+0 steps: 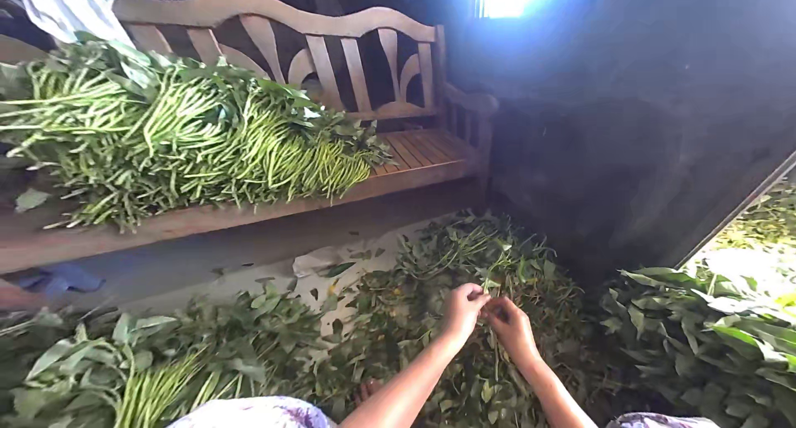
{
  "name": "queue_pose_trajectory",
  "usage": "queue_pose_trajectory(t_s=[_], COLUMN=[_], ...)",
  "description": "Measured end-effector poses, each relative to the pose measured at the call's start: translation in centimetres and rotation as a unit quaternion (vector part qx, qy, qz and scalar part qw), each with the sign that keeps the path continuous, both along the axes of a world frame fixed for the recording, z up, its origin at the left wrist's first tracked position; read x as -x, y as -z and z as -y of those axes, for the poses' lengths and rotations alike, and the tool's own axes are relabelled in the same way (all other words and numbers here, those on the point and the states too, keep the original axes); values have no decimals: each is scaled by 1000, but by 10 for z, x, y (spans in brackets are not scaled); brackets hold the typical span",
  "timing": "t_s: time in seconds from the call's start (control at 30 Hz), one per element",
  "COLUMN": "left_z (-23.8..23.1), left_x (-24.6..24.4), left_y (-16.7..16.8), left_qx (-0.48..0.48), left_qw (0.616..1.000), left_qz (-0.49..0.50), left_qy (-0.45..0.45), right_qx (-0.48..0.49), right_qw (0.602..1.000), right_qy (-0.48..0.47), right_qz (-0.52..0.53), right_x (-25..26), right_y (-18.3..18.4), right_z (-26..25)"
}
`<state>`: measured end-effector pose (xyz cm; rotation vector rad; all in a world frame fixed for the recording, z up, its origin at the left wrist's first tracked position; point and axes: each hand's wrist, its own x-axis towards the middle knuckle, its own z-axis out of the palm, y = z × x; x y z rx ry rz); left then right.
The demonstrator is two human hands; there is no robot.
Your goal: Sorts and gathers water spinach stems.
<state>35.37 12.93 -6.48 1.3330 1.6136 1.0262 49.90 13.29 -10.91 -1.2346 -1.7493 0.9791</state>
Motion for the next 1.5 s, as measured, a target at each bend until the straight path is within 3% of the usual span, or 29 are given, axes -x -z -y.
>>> queue_pose_trajectory(t_s=[0.23,0.4,0.57,0.7,0.8,0.9,1.03,1.17,1.27,1.4,1.5], left_z=[0,-4,-15,-27,-27,-29,-34,-36,-36,-34,-35], left_x=[25,32,44,73,74,63,59,63,65,63,62], left_y=[33,56,76,77,82,84,88,91,93,96,101], left_qx=[21,35,42,53,53,50,30,20,19,18,30], left_qw=[984,983,968,968,968,959,939,914,893,886,900], left_qz=[157,140,164,188,226,272,341,404,449,461,421], left_qy=[-88,-114,-187,-156,-91,-61,-37,-25,-26,-50,-107], right_qx=[146,146,189,228,162,167,170,72,22,46,178], right_qw=[972,988,947,924,959,975,978,995,995,990,977], right_qy=[-11,30,-5,-20,21,-49,-51,-48,-53,-53,-51], right_qz=[-181,30,259,306,233,136,113,55,84,125,107], right_x=[21,24,27,7,8,23,37,40,45,50,52], right_y=[19,31,36,59,42,33,45,56,61,57,57], right_z=[-1,-11,-17,-32,-34,-24,-13,-3,4,9,5])
